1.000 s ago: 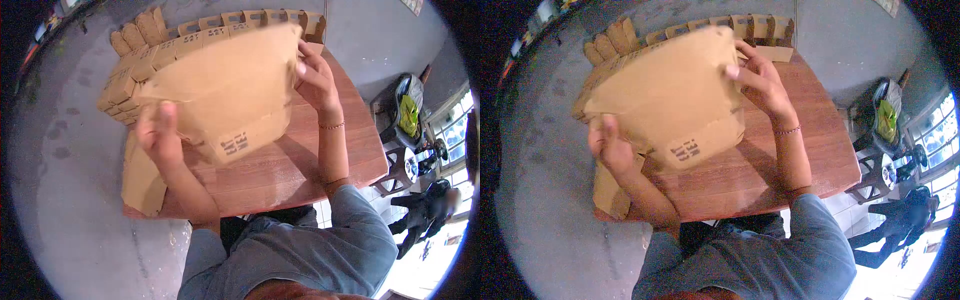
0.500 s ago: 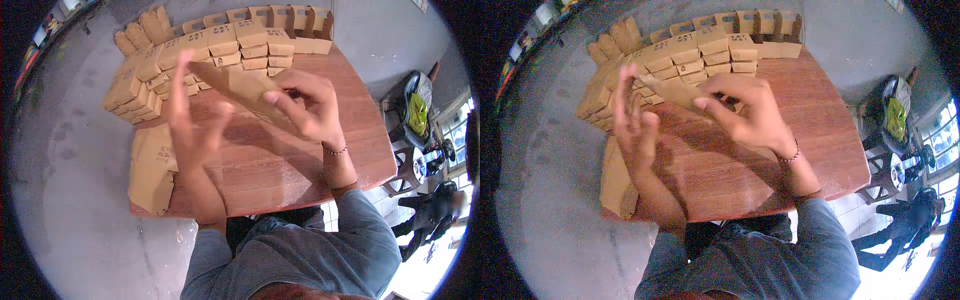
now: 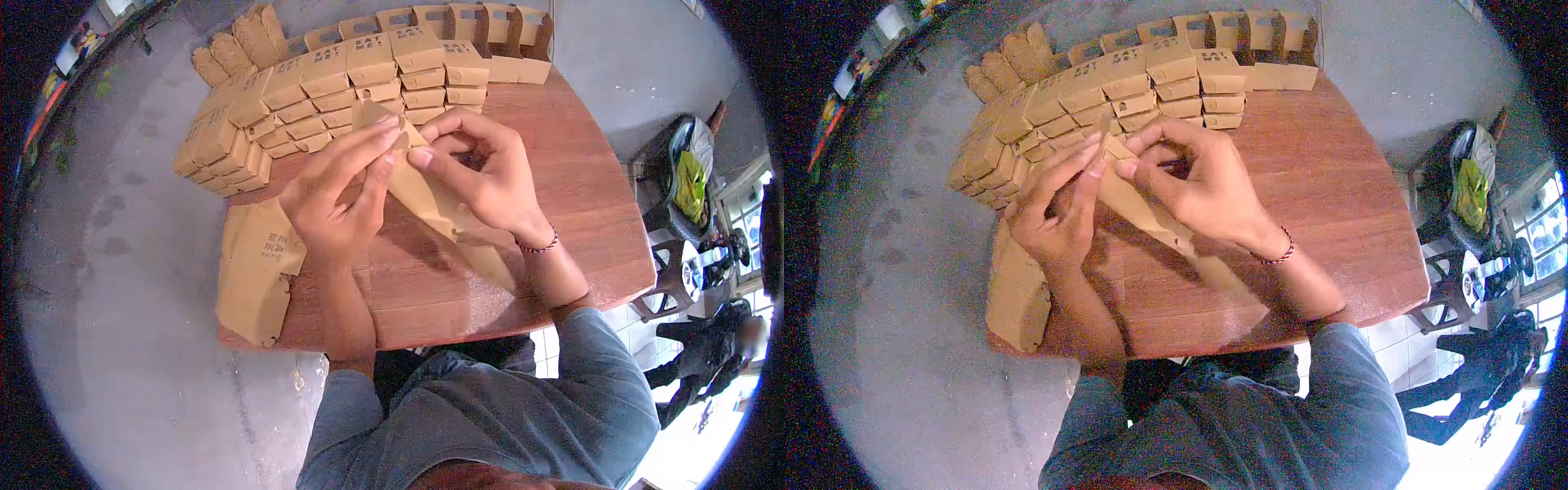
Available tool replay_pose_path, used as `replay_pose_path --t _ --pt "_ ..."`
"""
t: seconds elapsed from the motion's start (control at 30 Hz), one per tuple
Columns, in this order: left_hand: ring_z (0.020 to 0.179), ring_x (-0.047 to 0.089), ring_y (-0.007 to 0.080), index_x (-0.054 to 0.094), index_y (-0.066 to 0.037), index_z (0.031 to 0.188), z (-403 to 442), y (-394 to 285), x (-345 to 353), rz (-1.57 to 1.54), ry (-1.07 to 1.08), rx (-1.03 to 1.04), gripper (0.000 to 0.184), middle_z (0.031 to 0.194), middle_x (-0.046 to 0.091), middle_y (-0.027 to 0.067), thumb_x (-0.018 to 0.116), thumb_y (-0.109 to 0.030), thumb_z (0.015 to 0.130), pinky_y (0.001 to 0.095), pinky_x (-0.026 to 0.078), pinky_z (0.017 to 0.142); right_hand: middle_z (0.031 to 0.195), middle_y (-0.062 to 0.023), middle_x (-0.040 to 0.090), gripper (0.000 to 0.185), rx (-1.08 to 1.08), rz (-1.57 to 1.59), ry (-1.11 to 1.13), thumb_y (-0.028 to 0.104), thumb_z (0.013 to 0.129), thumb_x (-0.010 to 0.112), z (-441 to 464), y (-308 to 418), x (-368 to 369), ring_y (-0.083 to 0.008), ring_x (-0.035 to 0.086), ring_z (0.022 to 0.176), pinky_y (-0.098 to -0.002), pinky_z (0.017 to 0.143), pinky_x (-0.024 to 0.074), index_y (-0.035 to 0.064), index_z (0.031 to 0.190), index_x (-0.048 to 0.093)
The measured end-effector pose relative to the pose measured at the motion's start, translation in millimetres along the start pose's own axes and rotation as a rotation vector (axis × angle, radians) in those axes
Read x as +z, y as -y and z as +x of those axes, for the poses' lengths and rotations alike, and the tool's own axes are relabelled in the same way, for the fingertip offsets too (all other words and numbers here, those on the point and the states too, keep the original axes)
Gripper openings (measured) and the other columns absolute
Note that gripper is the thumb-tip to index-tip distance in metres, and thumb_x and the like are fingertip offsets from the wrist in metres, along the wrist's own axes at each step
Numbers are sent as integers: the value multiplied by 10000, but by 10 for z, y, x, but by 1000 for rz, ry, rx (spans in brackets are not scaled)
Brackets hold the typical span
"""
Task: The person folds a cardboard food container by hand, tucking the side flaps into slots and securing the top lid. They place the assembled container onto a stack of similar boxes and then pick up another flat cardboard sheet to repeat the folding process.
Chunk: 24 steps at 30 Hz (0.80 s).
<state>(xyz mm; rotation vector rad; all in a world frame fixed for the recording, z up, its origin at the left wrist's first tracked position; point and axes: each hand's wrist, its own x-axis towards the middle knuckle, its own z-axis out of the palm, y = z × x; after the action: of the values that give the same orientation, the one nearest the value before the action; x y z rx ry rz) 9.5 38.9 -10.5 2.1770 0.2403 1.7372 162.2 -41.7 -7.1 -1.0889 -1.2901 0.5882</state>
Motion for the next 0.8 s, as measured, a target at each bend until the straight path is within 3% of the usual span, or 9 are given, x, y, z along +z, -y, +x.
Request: replay_pose_path --t 0.07,0.23,0.33,0.4,0.63,0.8 --pt "899 704 241 697 11 947 30 53 -51 -5 24 146 233 993 702 166 668 105 736 307 574 744 748 -15 660 143 32 47 59 103 861 703 14 4 -29 -57 563 671 -214 587 449 -7 916 630" --pt "849 700 219 692 -1 881 58 -8 -200 20 138 137 228 926 696 130 671 101 678 293 567 723 804 11 632 116 129 189 185 93 858 686 43 -64 -28 -52 551 734 -201 633 437 10 877 606" --pt "859 700 228 696 -15 862 27 17 -217 -24 172 137 239 922 685 114 680 96 651 300 566 725 878 -13 635 71 94 320 296 89 862 646 68 -112 -28 -68 554 815 -217 671 433 31 868 607" --pt "871 701 236 698 -23 850 2 37 -226 -50 182 138 239 923 680 104 685 92 641 306 566 729 926 -23 626 36 193 390 382 79 860 612 69 -102 -33 -90 558 866 -230 708 440 43 855 605" --pt "905 700 256 703 -41 805 -1 -35 -280 -5 243 149 229 941 666 79 699 72 606 309 572 742 905 1 619 44 250 516 446 88 860 608 71 -133 -31 -76 550 815 -217 672 424 50 841 597" --pt "925 696 254 731 -42 847 32 -120 -304 89 267 161 252 966 663 97 703 70 623 308 577 743 807 -11 629 47 341 590 371 83 876 613 69 -144 -35 -60 538 679 -195 576 379 38 863 616"
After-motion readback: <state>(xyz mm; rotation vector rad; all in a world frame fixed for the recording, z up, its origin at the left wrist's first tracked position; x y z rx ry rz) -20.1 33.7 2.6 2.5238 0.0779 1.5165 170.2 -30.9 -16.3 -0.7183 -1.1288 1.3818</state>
